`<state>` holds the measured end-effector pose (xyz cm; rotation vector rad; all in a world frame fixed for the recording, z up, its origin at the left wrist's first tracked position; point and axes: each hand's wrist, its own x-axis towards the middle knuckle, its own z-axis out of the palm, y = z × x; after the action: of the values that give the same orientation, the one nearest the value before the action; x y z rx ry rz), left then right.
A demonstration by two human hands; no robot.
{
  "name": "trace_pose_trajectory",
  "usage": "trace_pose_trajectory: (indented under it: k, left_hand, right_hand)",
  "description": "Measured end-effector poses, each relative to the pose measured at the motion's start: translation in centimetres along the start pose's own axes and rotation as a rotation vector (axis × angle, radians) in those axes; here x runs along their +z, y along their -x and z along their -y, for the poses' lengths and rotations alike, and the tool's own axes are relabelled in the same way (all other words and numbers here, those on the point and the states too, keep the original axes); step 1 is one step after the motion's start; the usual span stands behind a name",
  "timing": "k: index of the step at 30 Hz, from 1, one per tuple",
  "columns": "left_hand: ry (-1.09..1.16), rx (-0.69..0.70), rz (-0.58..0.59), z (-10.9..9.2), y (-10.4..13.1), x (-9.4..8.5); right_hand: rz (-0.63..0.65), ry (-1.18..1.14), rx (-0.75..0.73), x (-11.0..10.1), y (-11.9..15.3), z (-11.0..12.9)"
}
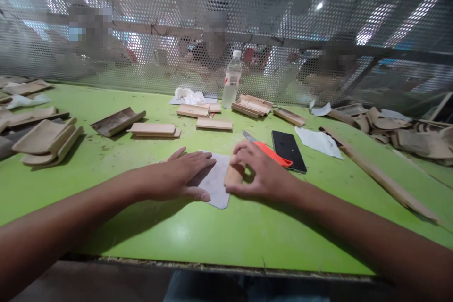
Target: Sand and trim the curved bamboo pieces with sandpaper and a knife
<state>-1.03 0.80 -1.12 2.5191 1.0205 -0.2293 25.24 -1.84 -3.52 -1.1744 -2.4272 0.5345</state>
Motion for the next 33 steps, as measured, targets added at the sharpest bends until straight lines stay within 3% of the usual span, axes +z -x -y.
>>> trace_pose_trajectory:
  k: [3,8,17,21,25,29,33]
  left_hand:
    - [-0.007,0.011,0.003,0.0,0.0,0.0]
    - [-0.003,0.002,-0.001,-0.1,0.0,0.0]
    - [0.006,0.018,-0.014,0.0,0.0,0.2]
    - [0.001,0.012,-0.028,-0.1,0.0,0.2]
    - [0.006,0.027,-0.034,-0.1,-0.1,0.3]
    - [-0.001,0.01,-0.027,0.1,-0.1,0.4]
    - [0.001,0.005,-0.008,0.2,-0.2,0.4]
  right_hand:
    - [0.035,-0.03,-0.089,0.0,0.2,-0.2]
    - [-0.051,0.081,-0.099,-0.3,0.1,-0.6]
    - [-0.051,0.143,-0.187,-0.4,0.1,-0.3]
    - [-0.072,0.155,-0.134,-0.4,0.0,-0.4]
    - [-0.054,0.153,-0.169,-0.3,-0.3,-0.5]
    - [-0.098,0.169,-0.087,-0.1,-0.7,-0.5]
    - [-0.054,0.122,-0.106,0.3,-1.1,-0.2]
